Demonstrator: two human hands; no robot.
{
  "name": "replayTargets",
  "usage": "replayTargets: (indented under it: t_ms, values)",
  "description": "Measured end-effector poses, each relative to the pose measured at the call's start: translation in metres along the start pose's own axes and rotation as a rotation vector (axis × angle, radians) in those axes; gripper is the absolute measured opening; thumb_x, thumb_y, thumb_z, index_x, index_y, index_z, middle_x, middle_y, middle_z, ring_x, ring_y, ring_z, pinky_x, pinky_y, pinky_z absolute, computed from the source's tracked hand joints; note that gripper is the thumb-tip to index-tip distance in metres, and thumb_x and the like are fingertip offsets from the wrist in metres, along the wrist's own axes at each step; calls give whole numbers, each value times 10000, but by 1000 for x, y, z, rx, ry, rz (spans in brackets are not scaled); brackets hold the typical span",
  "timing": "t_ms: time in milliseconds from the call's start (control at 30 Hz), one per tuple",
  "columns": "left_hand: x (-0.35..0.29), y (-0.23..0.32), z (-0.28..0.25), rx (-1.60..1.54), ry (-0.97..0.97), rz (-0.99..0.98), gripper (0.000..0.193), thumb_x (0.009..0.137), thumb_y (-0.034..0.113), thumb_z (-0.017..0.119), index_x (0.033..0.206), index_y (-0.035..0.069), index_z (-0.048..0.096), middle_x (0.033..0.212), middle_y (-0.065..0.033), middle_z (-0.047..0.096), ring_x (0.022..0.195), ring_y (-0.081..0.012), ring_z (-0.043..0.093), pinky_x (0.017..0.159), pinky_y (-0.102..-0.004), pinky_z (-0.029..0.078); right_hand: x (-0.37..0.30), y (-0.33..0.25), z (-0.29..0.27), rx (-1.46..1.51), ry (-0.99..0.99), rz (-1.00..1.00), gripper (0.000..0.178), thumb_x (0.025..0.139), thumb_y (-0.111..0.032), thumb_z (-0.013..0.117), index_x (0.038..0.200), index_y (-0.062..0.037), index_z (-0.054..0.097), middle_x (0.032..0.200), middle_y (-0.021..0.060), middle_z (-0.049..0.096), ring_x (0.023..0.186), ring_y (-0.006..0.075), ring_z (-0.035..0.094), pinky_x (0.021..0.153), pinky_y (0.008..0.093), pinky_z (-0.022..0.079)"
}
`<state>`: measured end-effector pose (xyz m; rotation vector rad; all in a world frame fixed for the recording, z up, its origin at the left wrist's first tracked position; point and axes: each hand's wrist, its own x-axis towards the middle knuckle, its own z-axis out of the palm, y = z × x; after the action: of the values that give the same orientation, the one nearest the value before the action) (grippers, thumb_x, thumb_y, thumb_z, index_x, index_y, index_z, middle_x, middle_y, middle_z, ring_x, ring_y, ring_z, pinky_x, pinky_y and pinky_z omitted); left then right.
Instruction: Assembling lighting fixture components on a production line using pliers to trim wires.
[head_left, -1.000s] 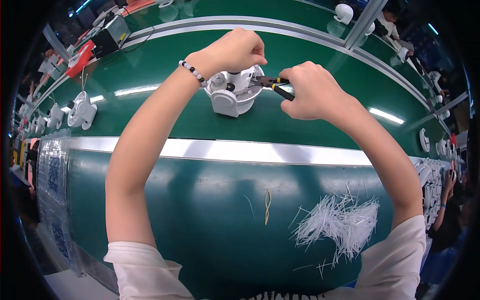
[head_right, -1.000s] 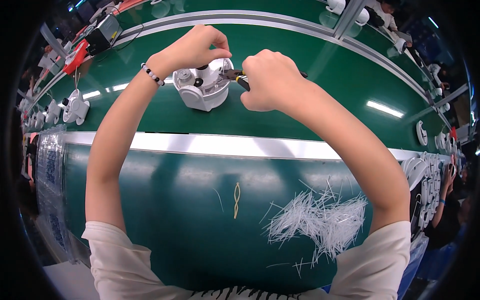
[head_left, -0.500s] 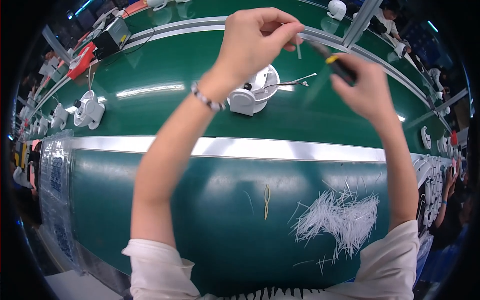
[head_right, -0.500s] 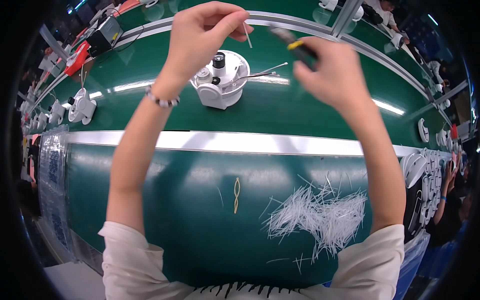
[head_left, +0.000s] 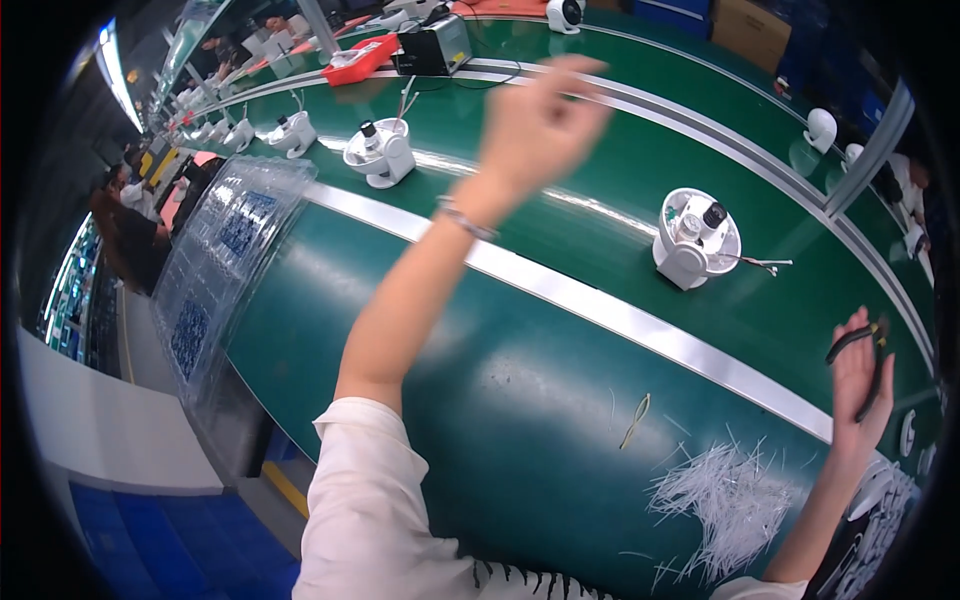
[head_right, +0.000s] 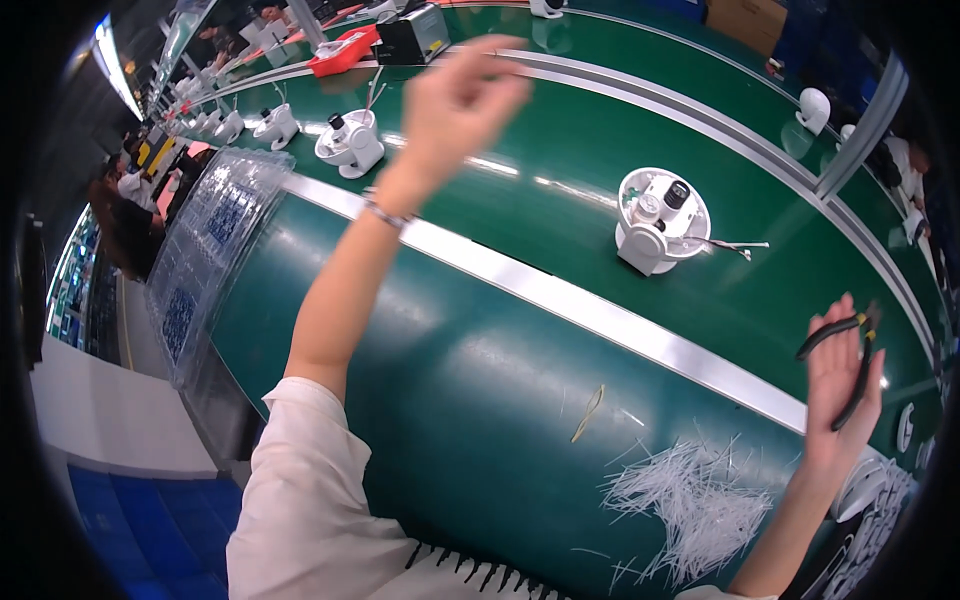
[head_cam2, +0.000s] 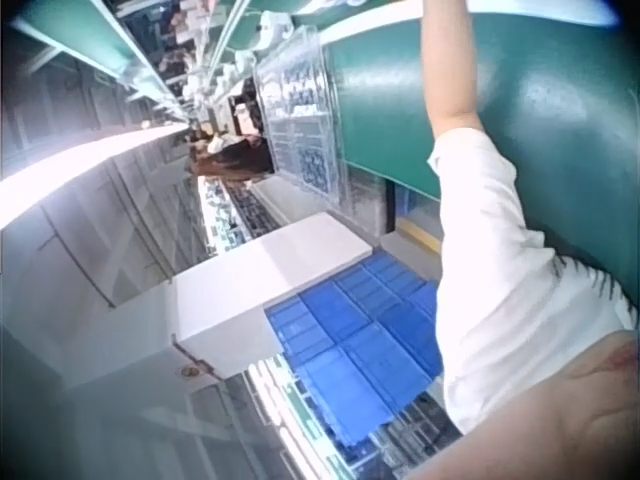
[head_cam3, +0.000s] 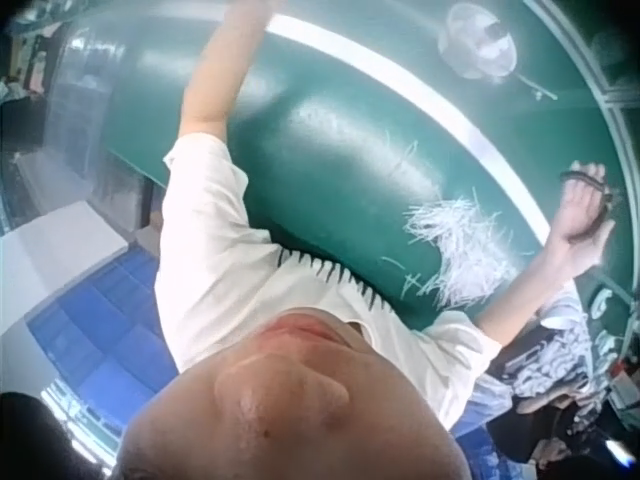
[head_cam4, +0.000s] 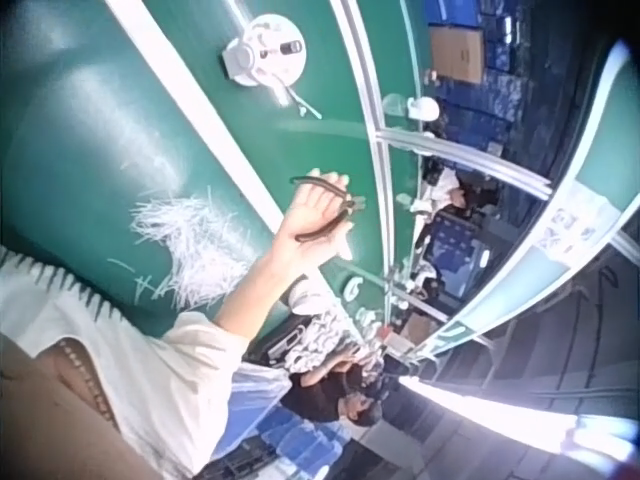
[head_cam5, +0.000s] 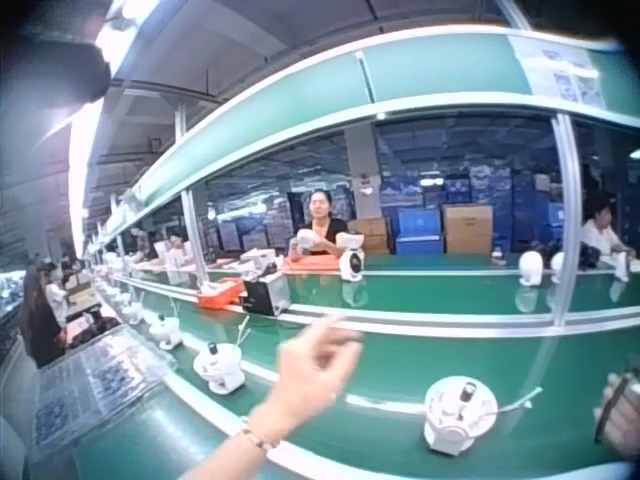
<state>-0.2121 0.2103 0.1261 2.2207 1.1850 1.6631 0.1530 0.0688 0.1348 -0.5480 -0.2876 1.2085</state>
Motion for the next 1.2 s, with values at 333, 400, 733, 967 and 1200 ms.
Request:
replayTargets:
  t_ms: [333, 400, 733, 967, 1200]
  values:
    - [-83, -214, -164, -234, 627, -1103, 529, 813, 347, 515, 1112, -58, 352, 948, -168, 536, 609, -179, 599, 420, -226, 423, -23, 27, -8, -191, -357, 396, 513, 907, -314, 310, 1296, 16, 255, 1287, 126, 381, 1093, 276, 453, 908, 557, 332]
    - [-86, -225, -153, -488, 625, -1113, 501, 845, 383, 435, 1090, -49, 375, 917, -163, 545, 613, -182, 598, 413, -206, 408, -29, 36, 0, -274, -394, 420, 511, 900, -305, 319, 1293, 15, 260, 1273, 137, 391, 1056, 287, 473, 859, 563, 379]
    - [-86, -198, -120, -387, 417, -976, 332, 728, 110, 386, 1033, -9, 439, 815, -163, 585, 501, -203, 602, 322, -194, 353, -72, 67, 19, -684, -509, 807, 871, 514, 33, 553, 1319, -14, 223, 1176, 146, 414, 987, 221, 476, 824, 396, 444]
    - [-84, -45, -42, -504, 1, -899, 376, 747, 103, 328, 1121, 60, 328, 863, -118, 561, 542, -201, 604, 324, -183, 322, -74, 91, 44, -1678, -936, -337, 488, 618, -55, 615, 1081, 49, 499, 938, 166, 510, 872, 330, 501, 779, 351, 403]
    - [-115, 61, 38, -591, -230, -715, 658, 693, 29, 349, 1322, 118, 175, 1092, -116, 464, 638, -104, 535, 330, -180, 355, -63, 87, 28, -2200, -596, -808, 515, 616, -86, 648, 1103, -1, 503, 956, 102, 510, 875, 253, 482, 719, 365, 373]
